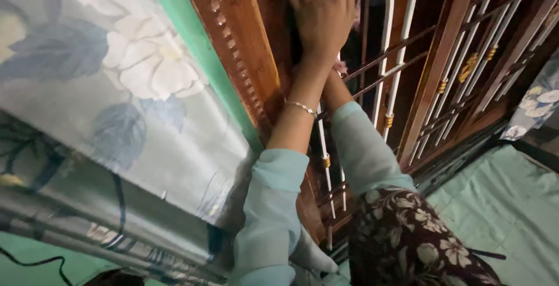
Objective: The person wipes the vertical bars and wooden frame of a window grille using a cloth. They move the cloth along the bars and frame, reaching around decorative elements and adjusting the cloth as needed.
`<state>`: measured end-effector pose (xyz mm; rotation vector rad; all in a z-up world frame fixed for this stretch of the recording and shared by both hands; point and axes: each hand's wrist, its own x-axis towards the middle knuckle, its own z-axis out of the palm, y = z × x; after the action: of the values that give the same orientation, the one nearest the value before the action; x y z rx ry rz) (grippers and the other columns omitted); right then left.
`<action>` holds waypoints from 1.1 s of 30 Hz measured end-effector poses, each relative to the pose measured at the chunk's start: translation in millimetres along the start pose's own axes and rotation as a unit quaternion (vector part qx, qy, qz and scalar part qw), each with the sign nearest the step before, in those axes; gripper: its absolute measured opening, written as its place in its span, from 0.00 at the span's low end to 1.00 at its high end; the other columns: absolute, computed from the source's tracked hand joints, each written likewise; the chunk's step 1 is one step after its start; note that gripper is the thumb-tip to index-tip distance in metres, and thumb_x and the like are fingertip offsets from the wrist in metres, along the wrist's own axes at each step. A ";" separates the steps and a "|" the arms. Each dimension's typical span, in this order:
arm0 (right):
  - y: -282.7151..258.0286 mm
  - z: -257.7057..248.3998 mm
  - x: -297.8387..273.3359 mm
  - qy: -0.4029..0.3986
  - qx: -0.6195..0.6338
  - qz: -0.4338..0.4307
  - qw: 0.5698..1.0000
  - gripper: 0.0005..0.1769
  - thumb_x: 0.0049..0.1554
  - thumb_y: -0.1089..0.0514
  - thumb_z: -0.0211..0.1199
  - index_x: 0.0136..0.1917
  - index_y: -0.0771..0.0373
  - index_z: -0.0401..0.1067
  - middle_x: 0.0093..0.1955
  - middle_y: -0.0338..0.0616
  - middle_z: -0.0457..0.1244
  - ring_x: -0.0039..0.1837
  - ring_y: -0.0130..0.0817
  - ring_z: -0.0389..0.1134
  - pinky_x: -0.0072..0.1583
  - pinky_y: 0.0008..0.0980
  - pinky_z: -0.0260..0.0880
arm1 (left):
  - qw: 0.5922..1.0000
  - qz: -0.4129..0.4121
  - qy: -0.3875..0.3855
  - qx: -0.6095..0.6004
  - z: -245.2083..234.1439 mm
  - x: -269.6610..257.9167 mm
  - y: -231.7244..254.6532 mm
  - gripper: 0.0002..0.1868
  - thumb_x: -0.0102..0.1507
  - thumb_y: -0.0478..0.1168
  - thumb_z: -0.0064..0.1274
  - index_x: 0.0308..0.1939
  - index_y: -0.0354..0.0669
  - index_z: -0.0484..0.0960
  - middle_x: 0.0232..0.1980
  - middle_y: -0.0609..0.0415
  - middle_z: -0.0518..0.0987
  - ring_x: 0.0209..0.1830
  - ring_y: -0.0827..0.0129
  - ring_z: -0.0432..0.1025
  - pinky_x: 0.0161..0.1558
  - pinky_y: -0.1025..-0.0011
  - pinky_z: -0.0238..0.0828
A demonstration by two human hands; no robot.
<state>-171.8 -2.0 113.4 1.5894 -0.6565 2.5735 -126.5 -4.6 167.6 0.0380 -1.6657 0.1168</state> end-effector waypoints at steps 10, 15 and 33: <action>11.0 1.2 -8.2 -0.018 0.061 0.011 0.998 0.42 0.65 0.39 0.43 0.84 0.62 0.49 0.75 0.52 0.56 0.70 0.44 0.57 0.72 0.38 0.57 | 0.999 0.031 -0.015 0.019 -1.4 -9.2 -3.0 0.39 0.63 0.44 0.55 0.77 0.36 0.60 0.72 0.41 0.66 0.68 0.47 0.66 0.63 0.51 0.68; 20.9 -3.5 -19.9 -0.013 0.063 0.025 0.998 0.41 0.65 0.40 0.43 0.85 0.61 0.49 0.74 0.51 0.56 0.70 0.44 0.58 0.71 0.38 0.58 | 0.998 0.050 0.027 -0.028 5.4 -13.5 -10.2 0.38 0.65 0.42 0.53 0.76 0.36 0.57 0.73 0.35 0.64 0.69 0.40 0.64 0.68 0.50 0.66; -21.3 32.8 25.5 -0.132 0.286 -0.090 0.945 0.40 0.64 0.44 0.44 0.86 0.58 0.51 0.74 0.48 0.57 0.68 0.42 0.59 0.71 0.37 0.59 | 0.997 0.007 0.024 -0.069 -13.2 -0.5 0.7 0.45 0.57 0.46 0.47 0.77 0.37 0.56 0.69 0.35 0.68 0.63 0.42 0.66 0.64 0.47 0.64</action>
<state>-150.6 0.4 155.0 2.0521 0.2667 2.5683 -113.5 -2.7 168.3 -0.0808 -1.6232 0.0122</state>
